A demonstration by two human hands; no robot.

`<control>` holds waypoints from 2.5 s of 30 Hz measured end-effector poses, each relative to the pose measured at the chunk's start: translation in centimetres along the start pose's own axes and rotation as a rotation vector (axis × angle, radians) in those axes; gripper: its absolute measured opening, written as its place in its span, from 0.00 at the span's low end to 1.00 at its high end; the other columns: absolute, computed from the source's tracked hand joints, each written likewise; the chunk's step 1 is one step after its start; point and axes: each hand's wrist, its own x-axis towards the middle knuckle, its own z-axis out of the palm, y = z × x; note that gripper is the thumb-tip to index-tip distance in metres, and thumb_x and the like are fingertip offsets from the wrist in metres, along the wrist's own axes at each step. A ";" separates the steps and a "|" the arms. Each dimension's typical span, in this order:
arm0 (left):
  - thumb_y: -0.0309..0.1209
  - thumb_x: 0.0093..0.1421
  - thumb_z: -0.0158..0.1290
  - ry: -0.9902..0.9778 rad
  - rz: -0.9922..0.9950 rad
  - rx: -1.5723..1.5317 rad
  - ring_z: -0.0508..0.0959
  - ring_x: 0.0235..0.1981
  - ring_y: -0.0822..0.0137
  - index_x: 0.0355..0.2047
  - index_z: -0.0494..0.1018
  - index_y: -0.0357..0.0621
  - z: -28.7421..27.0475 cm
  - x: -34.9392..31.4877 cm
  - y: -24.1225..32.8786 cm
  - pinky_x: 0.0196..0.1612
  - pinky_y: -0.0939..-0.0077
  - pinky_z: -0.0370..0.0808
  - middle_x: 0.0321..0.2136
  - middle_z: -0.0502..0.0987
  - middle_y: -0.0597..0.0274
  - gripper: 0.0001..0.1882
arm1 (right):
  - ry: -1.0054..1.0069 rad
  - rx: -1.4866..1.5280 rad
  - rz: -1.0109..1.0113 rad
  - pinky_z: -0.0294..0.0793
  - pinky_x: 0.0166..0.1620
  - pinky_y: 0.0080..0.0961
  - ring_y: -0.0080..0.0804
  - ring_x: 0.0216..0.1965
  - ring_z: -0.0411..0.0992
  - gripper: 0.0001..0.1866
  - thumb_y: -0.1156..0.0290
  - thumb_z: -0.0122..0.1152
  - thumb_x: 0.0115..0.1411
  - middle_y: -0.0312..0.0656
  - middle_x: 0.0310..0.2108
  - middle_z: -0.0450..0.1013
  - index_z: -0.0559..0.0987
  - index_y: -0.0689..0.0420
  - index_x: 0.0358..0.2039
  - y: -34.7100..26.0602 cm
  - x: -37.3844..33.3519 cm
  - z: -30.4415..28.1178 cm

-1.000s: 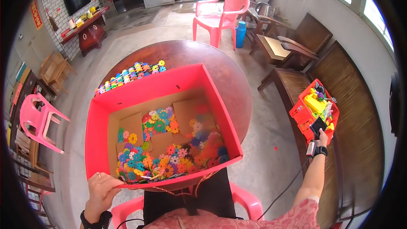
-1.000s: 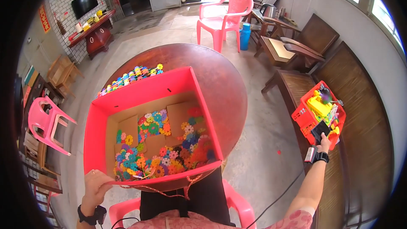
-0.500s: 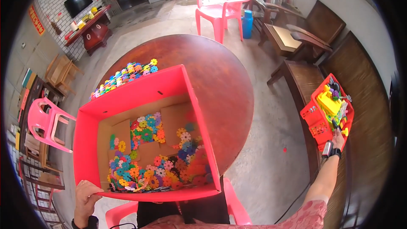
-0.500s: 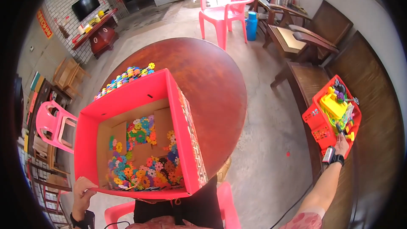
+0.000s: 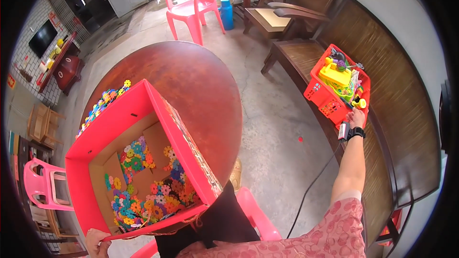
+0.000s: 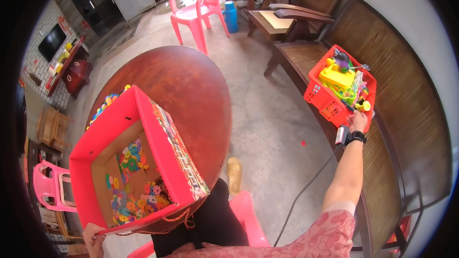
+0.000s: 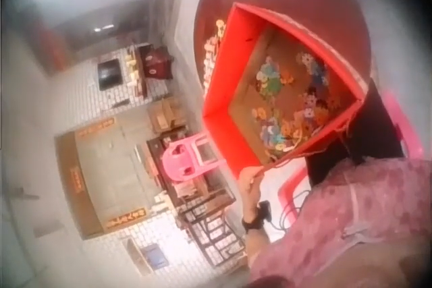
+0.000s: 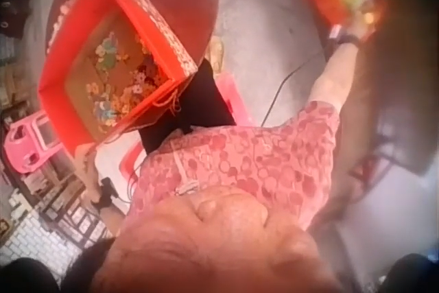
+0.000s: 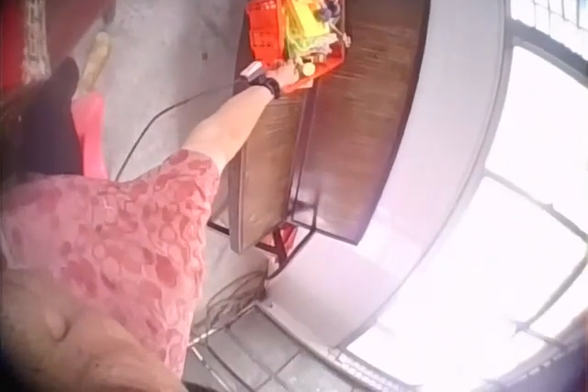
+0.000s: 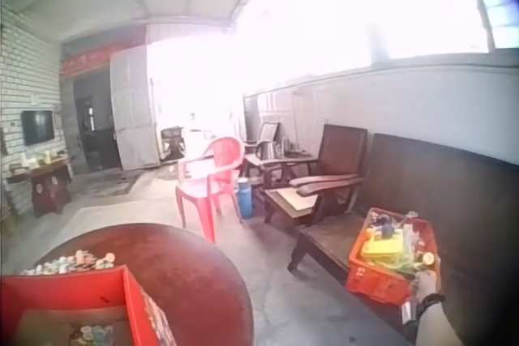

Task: The person assembles colorful snowflake-shaped interlocking blocks by hand, picking them from a box and connecting them to form a spherical structure.

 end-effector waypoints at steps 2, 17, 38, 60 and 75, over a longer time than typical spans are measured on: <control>0.25 0.57 0.51 -0.016 0.025 0.006 0.73 0.34 0.63 0.32 0.73 0.37 -0.3 -0.1 0.0 0.40 0.74 0.69 0.30 0.74 0.58 0.05 | 0.014 -0.010 0.021 0.73 0.20 0.25 0.26 0.19 0.68 0.13 0.72 0.56 0.55 0.37 0.24 0.67 0.68 0.58 0.41 0.2 -0.9 -0.6; 0.33 0.51 0.55 -0.284 0.446 0.366 0.73 0.36 0.54 0.39 0.71 0.45 -4.0 4.3 3.8 0.38 0.62 0.68 0.32 0.74 0.57 0.14 | -1.270 0.133 -0.458 0.66 0.31 0.13 0.16 0.28 0.64 0.13 0.75 0.48 0.62 0.33 0.28 0.65 0.69 0.64 0.46 -19.5 -34.9 13.4; 0.30 0.52 0.49 0.064 0.318 0.099 0.77 0.38 0.57 0.35 0.76 0.47 -1.7 21.3 -1.0 0.41 0.66 0.72 0.32 0.78 0.55 0.10 | -2.146 -0.807 -1.461 0.72 0.34 0.28 0.37 0.27 0.74 0.11 0.73 0.59 0.49 0.42 0.24 0.74 0.75 0.57 0.36 -7.1 -67.5 30.2; 0.29 0.56 0.45 -0.053 0.120 0.249 0.75 0.43 0.53 0.37 0.75 0.48 0.9 24.3 -4.1 0.44 0.59 0.71 0.38 0.77 0.53 0.11 | -2.193 -1.430 -1.164 0.63 0.56 0.36 0.46 0.54 0.64 0.42 0.66 0.69 0.42 0.49 0.57 0.56 0.61 0.43 0.59 2.9 -66.0 32.8; 0.32 0.55 0.48 -0.160 0.119 0.331 0.74 0.45 0.55 0.38 0.75 0.48 1.2 24.1 -3.0 0.46 0.60 0.70 0.39 0.77 0.55 0.11 | -2.773 -1.086 -1.107 0.71 0.41 0.39 0.52 0.38 0.71 0.21 0.74 0.60 0.49 0.50 0.35 0.72 0.68 0.59 0.44 0.1 -68.7 23.1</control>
